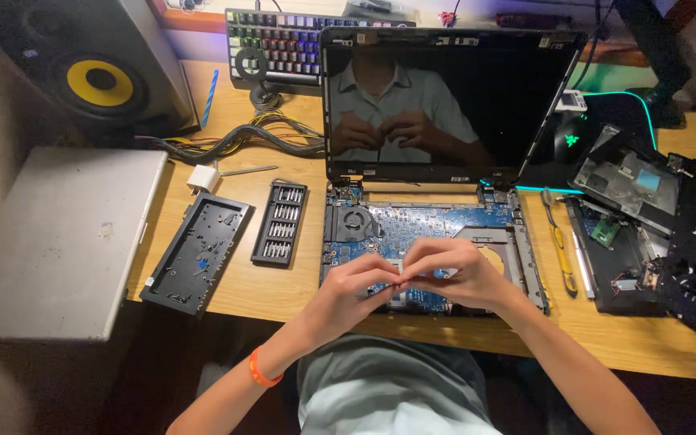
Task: The recorder is disassembling and reassembling parts of a laptop, including the keyboard and internal casing.
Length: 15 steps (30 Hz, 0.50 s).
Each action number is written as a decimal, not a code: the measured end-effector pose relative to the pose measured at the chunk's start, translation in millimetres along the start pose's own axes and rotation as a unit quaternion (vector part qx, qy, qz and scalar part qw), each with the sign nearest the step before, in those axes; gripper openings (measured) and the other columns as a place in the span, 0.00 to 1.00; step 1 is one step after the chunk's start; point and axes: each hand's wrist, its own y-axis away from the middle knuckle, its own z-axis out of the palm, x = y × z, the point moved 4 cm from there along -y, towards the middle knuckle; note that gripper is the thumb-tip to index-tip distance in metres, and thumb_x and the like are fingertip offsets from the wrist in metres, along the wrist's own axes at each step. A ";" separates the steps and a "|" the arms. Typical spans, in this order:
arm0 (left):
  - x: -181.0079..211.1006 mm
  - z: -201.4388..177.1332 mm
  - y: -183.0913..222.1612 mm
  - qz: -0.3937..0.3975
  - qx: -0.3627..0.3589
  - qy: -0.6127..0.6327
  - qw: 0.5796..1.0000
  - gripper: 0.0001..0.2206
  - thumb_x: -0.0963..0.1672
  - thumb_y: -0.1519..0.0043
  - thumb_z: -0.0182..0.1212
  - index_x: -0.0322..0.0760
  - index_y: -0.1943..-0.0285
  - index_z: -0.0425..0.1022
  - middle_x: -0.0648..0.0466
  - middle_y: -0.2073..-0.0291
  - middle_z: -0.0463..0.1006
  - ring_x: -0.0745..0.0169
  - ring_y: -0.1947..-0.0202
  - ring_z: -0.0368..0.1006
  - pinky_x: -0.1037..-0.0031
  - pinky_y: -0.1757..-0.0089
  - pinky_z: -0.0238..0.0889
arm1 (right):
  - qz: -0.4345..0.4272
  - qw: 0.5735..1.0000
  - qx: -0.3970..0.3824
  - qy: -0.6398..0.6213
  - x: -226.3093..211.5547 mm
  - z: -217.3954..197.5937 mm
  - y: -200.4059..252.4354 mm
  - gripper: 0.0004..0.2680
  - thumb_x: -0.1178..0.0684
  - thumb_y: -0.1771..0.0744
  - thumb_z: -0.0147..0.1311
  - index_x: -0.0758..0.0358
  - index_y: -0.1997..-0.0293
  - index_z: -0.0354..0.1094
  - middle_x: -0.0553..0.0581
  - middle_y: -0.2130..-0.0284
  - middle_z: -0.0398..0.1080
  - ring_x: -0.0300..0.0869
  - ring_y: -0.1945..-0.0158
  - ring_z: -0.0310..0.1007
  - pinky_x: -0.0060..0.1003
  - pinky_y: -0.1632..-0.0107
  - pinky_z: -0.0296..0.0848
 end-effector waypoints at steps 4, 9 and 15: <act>-8.1 2.2 2.1 0.003 -0.006 -0.011 1.000 0.07 0.39 0.40 0.69 0.32 0.55 0.80 0.51 0.57 0.79 0.55 0.59 0.80 0.70 0.58 0.74 | -0.004 1.000 0.003 0.016 0.3 0.0 -1.1 0.07 0.63 0.38 0.66 0.61 0.59 0.79 0.51 0.65 0.76 0.37 0.62 0.78 0.30 0.64 0.75; -11.5 5.4 3.3 0.002 -0.015 -0.042 0.999 0.09 0.40 0.43 0.72 0.32 0.58 0.79 0.50 0.59 0.79 0.53 0.61 0.78 0.68 0.59 0.72 | 0.040 0.999 -0.014 0.006 7.6 2.5 0.3 0.04 0.62 0.38 0.66 0.63 0.63 0.78 0.52 0.66 0.76 0.36 0.68 0.75 0.28 0.71 0.71; -11.1 6.2 2.2 -0.006 -0.032 -0.025 0.999 0.06 0.39 0.42 0.70 0.30 0.60 0.79 0.51 0.61 0.79 0.56 0.62 0.78 0.69 0.60 0.73 | 0.026 0.999 -0.019 -0.001 9.2 5.7 2.3 0.04 0.61 0.37 0.66 0.64 0.63 0.76 0.53 0.66 0.76 0.36 0.66 0.75 0.28 0.69 0.73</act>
